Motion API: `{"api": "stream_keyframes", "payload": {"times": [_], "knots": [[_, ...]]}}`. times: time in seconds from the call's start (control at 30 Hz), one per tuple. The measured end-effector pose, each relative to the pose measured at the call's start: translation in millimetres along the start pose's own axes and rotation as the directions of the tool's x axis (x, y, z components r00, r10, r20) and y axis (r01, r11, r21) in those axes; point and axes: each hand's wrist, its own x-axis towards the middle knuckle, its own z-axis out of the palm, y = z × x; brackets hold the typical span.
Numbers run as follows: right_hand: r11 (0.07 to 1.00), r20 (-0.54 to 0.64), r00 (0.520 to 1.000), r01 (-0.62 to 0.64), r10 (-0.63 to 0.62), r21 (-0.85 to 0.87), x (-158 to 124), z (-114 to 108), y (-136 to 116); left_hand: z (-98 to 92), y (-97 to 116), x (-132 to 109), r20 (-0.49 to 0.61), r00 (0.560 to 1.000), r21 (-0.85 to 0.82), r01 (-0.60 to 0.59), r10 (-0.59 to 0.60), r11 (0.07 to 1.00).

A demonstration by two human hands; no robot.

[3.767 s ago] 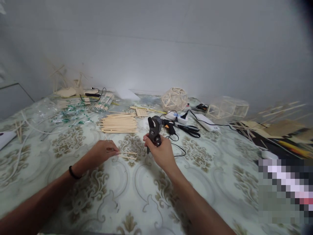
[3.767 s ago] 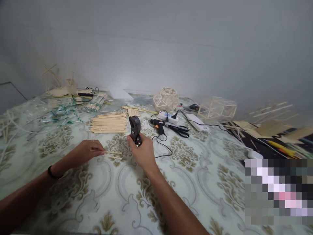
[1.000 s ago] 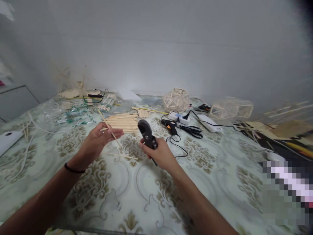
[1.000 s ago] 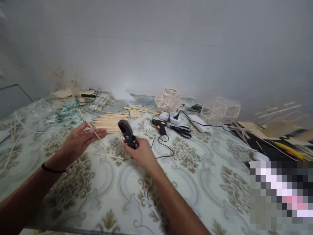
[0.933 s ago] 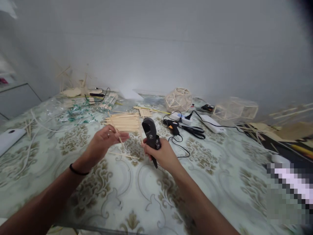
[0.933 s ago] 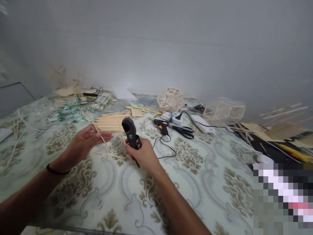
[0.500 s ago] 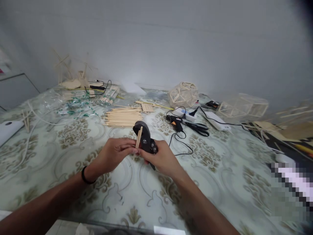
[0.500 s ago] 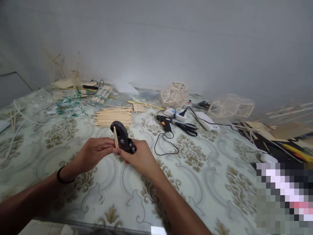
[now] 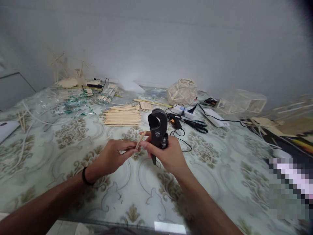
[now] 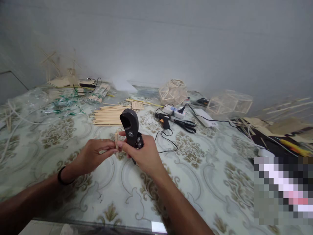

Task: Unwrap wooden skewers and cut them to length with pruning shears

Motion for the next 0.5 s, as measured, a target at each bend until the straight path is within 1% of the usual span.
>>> {"api": "stream_keyframes", "payload": {"times": [0.1, 0.27, 0.43, 0.5], "knots": [[1.000, 0.004, 1.000, 0.027, -0.027, -0.013, -2.8, 3.1, -0.9, 0.9, -1.7, 0.3, 0.041, 0.999, 0.019, -0.020, 0.019, 1.000], [0.999, 0.016, 0.999, 0.038, -0.037, -0.036, -3.5, 7.5, 5.3, 0.9, -10.6, 2.3, 0.135, 0.991, 0.029, 0.007, -0.011, 1.000], [1.000, -0.016, 1.000, 0.015, -0.015, -0.013, -2.2, 6.4, 5.3, 2.7, -21.2, 4.3, 0.292, 0.956, 0.034, 0.025, -0.034, 0.999], [0.999, -0.045, 0.999, 0.006, -0.004, 0.036, -0.8, 4.5, 4.0, 4.4, -20.7, 3.5, 0.336, 0.941, -0.043, 0.054, -0.037, 0.998]]}}
